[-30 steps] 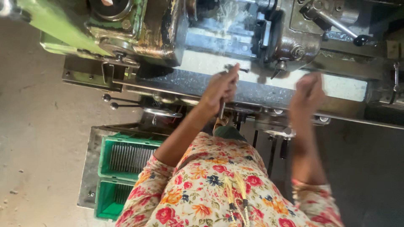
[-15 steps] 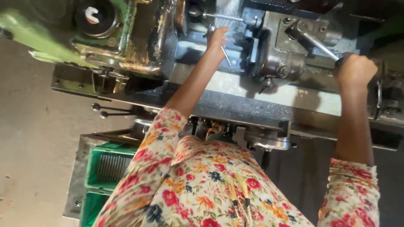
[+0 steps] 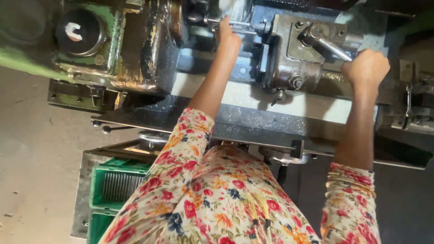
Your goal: The person repeatedly picks metal rods from a green bin, places them into a press machine, operates the press with both hands, and returns the processed rods to the bin. The cycle continues throughout the clip.
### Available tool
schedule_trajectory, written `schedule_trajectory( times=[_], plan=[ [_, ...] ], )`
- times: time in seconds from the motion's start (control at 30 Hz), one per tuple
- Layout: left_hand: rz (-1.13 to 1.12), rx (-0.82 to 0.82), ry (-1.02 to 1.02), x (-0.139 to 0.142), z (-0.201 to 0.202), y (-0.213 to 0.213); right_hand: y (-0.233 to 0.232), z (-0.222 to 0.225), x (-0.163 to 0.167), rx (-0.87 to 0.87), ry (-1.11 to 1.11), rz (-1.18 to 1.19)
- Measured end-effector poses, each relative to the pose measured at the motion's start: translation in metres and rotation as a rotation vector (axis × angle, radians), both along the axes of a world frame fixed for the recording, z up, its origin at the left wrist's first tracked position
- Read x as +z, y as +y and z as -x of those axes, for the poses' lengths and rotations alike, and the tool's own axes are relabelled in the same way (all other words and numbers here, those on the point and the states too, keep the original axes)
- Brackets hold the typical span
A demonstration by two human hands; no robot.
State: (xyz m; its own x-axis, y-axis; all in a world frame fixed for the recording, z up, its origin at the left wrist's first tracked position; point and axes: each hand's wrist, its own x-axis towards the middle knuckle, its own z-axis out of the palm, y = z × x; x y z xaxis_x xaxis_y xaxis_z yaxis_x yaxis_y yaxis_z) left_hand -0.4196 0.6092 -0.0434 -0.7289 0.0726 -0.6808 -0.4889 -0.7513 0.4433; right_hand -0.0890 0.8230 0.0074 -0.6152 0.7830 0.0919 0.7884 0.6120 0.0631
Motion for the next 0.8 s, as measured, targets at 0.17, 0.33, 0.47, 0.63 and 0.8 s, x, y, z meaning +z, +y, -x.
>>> schedule_trajectory(
  times=[0.17,0.33,0.47,0.63,0.8],
  plan=[
    [-0.023,-0.026,-0.003,-0.014,-0.034,-0.039,-0.041,-0.025,-0.043,-0.044,0.040,-0.119],
    [-0.036,-0.035,0.016,-0.020,-0.042,-0.051,-0.058,-0.027,-0.053,-0.012,0.096,-0.100],
    [-0.014,-0.055,0.050,-0.029,-0.034,-0.040,-0.059,-0.024,-0.045,-0.013,0.088,-0.134],
    [0.005,-0.037,0.099,-0.045,-0.047,-0.043,-0.043,-0.022,-0.035,0.003,0.071,-0.168],
    [0.005,0.002,0.159,-0.050,-0.047,-0.049,-0.022,-0.017,-0.024,0.045,0.049,-0.146]
  ],
)
